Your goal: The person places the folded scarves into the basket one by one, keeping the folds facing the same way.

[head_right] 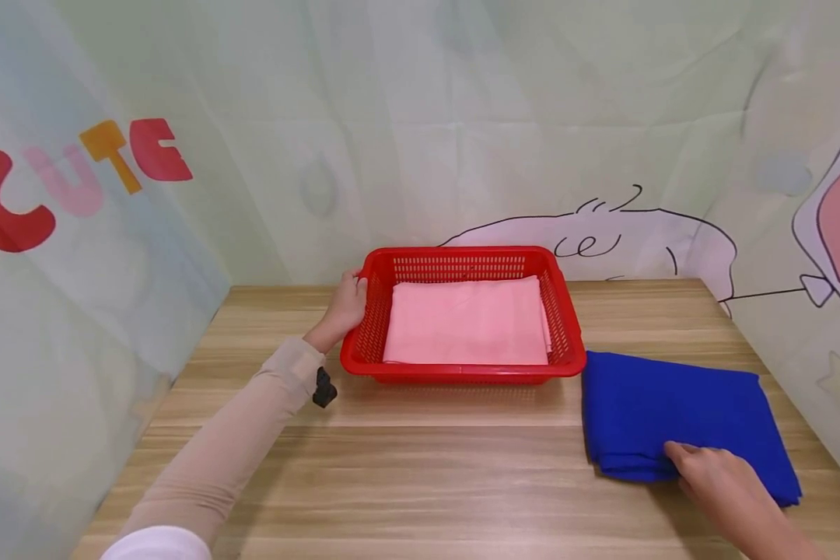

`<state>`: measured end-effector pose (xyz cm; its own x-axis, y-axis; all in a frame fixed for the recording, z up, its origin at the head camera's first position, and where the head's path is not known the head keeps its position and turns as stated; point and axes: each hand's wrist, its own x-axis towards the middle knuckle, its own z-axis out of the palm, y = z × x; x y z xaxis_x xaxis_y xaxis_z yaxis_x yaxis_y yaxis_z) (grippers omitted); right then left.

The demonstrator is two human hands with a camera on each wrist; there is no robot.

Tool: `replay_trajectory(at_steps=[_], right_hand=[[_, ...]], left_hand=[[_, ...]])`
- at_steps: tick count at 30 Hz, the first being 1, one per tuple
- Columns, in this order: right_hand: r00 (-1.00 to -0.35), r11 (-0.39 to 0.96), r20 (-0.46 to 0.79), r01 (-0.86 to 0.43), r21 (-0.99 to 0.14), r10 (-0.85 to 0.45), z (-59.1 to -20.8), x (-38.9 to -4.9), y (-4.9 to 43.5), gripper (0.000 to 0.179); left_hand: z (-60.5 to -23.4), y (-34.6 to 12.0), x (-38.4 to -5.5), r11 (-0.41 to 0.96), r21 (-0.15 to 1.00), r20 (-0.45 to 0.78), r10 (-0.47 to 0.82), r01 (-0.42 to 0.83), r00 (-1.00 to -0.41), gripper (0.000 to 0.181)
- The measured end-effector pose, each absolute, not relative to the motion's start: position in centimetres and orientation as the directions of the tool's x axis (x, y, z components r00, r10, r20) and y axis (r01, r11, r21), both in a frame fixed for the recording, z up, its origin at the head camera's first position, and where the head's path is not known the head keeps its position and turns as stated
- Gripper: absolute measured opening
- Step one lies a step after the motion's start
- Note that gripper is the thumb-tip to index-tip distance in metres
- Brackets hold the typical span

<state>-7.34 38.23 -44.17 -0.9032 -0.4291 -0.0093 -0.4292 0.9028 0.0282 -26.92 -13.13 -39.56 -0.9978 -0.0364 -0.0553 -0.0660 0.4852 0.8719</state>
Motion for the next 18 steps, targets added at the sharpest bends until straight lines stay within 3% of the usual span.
replay_trajectory(at_steps=[18], right_hand=[[-0.906,0.905,-0.042,-0.423,0.039,-0.422,-44.13,-6.93,38.04,0.030]], left_hand=[[-39.70,-13.17,-27.02,0.500,0.865,-0.037,-0.040,-0.052,-0.999,0.047]])
